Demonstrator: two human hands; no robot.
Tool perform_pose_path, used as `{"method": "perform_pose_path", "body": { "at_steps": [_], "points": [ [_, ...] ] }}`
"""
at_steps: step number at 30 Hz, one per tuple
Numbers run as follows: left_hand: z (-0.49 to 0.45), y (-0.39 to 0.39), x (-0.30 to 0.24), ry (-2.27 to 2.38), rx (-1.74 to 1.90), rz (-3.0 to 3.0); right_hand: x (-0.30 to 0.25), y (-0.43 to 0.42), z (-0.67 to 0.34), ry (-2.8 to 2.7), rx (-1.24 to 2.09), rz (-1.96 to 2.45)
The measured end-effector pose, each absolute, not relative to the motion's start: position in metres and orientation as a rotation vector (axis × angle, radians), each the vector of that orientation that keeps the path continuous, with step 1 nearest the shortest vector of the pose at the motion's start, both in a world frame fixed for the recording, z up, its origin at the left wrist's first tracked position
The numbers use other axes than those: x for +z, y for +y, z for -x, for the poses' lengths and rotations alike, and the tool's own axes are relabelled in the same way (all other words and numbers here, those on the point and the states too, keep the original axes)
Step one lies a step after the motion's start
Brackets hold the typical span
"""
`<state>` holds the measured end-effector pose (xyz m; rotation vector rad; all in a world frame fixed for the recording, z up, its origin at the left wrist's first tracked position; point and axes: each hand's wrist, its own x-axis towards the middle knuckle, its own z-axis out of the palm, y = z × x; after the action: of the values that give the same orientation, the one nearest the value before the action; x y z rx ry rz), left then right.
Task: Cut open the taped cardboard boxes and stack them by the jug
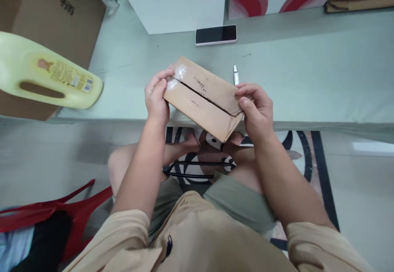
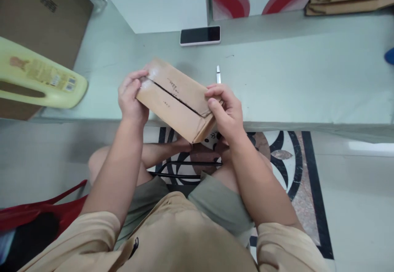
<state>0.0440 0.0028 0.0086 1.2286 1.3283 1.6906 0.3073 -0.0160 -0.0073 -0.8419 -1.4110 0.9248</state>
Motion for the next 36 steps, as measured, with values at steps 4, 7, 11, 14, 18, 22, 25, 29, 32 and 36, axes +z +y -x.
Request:
{"method": "perform_pose_path", "body": {
  "at_steps": [4, 7, 11, 14, 18, 22, 25, 29, 32, 36],
  "points": [
    [-0.046, 0.005, 0.009, 1.342, 1.714, -1.193, -0.009, -0.015, -0.309, -1.393, 0.999, 0.806],
    [-0.043, 0.006, 0.008, 1.332, 1.731, -1.18, -0.008, -0.015, -0.308, -1.36, 1.062, 0.838],
    [-0.043, 0.007, 0.009, 1.322, 1.741, -1.146, -0.011, -0.014, -0.31, -1.147, 1.222, 0.811],
    [-0.044, 0.008, 0.011, 1.317, 1.749, -1.147, -0.014, -0.01, -0.315, -0.954, 1.286, 0.799],
    [-0.043, 0.01, 0.01, 1.284, 1.763, -1.178, -0.019, -0.005, -0.32, -0.823, 1.245, 0.813],
    [-0.041, 0.013, 0.008, 1.249, 1.771, -1.168, -0.022, -0.001, -0.32, -0.801, 1.241, 0.839],
    [-0.044, 0.013, 0.009, 1.265, 1.818, -1.139, -0.022, 0.0, -0.318, -0.83, 1.192, 0.866],
    [-0.047, 0.013, 0.011, 1.29, 1.859, -1.117, -0.022, -0.001, -0.316, -0.893, 1.086, 0.866],
    [-0.048, 0.013, 0.01, 1.264, 1.879, -1.11, -0.022, -0.003, -0.315, -0.941, 1.043, 0.876],
    [-0.049, 0.013, 0.012, 1.237, 1.875, -1.107, -0.019, -0.005, -0.313, -0.922, 1.045, 0.851]
  ]
}}
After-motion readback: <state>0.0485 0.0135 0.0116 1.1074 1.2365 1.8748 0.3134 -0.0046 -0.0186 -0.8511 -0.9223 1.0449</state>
